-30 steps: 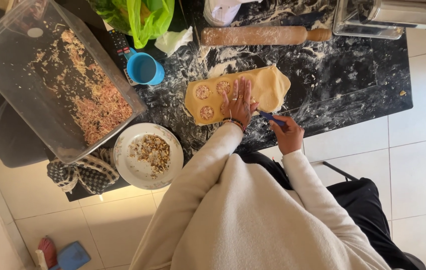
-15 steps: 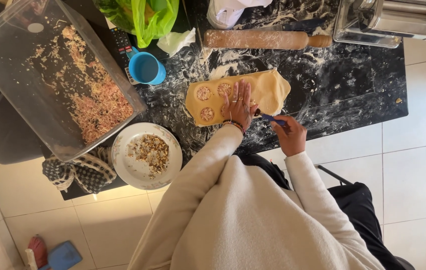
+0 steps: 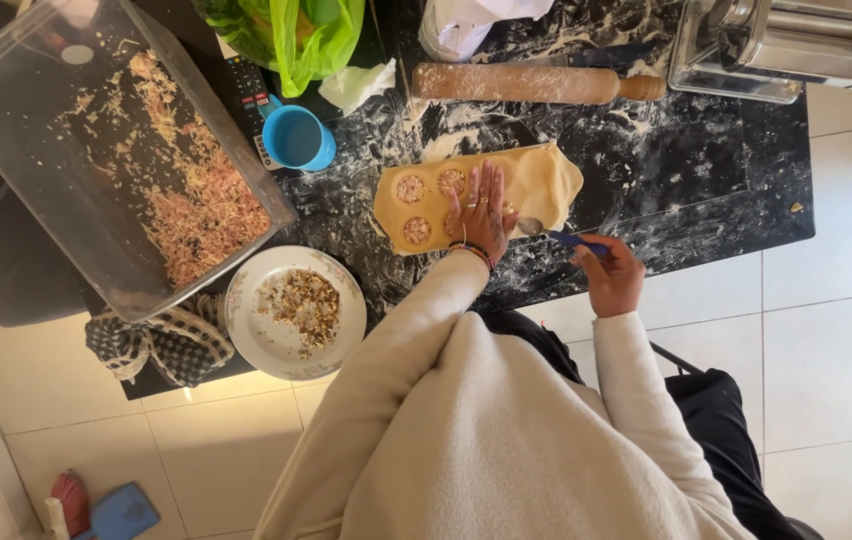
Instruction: Filling a ravioli mold with meat and cheese filling.
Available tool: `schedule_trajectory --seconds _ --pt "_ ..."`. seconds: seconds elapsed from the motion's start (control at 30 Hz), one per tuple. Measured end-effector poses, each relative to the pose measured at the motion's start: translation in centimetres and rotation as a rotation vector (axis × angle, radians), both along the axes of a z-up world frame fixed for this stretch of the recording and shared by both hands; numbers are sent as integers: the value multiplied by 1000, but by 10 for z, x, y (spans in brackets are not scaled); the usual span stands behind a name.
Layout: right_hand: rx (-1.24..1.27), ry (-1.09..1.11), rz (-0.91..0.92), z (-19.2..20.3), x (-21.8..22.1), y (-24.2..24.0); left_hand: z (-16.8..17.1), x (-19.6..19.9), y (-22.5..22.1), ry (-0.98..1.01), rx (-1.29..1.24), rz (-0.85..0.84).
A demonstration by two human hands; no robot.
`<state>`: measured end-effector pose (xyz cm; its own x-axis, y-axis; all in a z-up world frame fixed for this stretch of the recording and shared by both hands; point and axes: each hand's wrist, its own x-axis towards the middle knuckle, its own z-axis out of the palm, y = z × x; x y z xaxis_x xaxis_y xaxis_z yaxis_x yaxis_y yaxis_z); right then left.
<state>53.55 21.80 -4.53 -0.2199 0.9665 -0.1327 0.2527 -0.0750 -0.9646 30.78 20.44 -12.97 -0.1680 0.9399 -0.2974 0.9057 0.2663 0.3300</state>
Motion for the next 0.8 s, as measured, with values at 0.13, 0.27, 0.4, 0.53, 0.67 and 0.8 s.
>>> schedule_trajectory --seconds 0.13,0.27,0.4,0.53,0.67,0.8 --pt "-64 158 -53 -3 9 2 6 -5 -2 -25 -10 27" --pt "-49 223 -93 6 10 7 11 -15 -3 -67 100 61" --pt "-32 247 -165 16 5 17 42 -46 -31 -358 459 225" --pt "-60 408 -90 34 -29 28 78 -93 -92 -257 559 368" --pt "-32 428 142 75 -117 24 89 -131 -173 -303 627 553" --pt "71 320 535 97 -221 0 25 -145 -252 -356 774 837"
